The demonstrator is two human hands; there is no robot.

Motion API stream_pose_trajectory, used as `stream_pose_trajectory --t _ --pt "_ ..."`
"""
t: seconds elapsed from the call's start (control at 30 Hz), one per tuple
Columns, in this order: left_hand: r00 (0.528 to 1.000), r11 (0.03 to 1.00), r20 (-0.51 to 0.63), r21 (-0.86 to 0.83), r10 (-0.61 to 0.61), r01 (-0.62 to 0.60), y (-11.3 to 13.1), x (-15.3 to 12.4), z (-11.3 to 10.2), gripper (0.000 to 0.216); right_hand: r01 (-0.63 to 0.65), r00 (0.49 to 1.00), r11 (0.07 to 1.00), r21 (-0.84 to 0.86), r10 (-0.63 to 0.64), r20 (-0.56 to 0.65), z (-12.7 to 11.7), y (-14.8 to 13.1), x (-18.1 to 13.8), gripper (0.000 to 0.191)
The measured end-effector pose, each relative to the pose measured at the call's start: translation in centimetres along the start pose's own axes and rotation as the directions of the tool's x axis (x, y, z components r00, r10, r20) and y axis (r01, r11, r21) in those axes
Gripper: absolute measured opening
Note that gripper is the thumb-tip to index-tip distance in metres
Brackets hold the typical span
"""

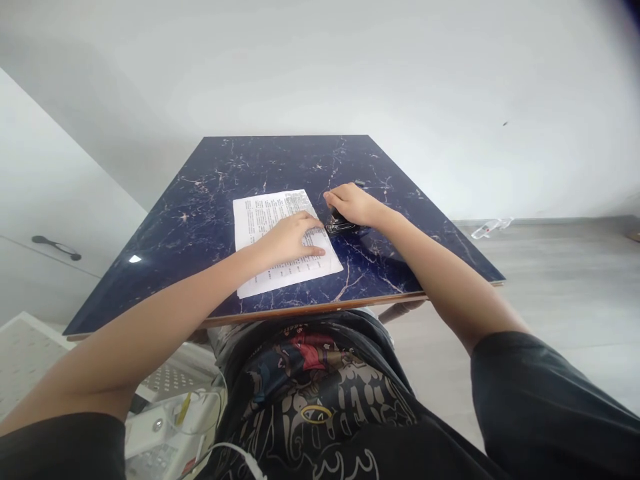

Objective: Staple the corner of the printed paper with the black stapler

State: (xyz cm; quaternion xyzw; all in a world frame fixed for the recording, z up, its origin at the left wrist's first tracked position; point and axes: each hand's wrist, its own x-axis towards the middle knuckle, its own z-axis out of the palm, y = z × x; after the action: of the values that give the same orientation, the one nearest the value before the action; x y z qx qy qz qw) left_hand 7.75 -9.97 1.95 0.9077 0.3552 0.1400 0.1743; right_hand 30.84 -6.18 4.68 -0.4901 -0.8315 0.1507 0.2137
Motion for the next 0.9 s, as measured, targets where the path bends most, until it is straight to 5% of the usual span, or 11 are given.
stream_pose_trajectory --t 0.23,0.9 --pt "0.998 0.998 0.004 -0.017 0.059 -0.059 0.2 -0.2 -0.3 0.040 -0.014 1.000 1.000 -0.013 0.014 -0.025 -0.5 1.4 0.1 0.043" --pt "0.987 0.985 0.083 0.093 0.135 -0.142 0.3 -0.3 -0.7 0.044 -0.009 1.000 1.000 0.026 0.009 -0.020 -0.6 1.4 0.0 0.043"
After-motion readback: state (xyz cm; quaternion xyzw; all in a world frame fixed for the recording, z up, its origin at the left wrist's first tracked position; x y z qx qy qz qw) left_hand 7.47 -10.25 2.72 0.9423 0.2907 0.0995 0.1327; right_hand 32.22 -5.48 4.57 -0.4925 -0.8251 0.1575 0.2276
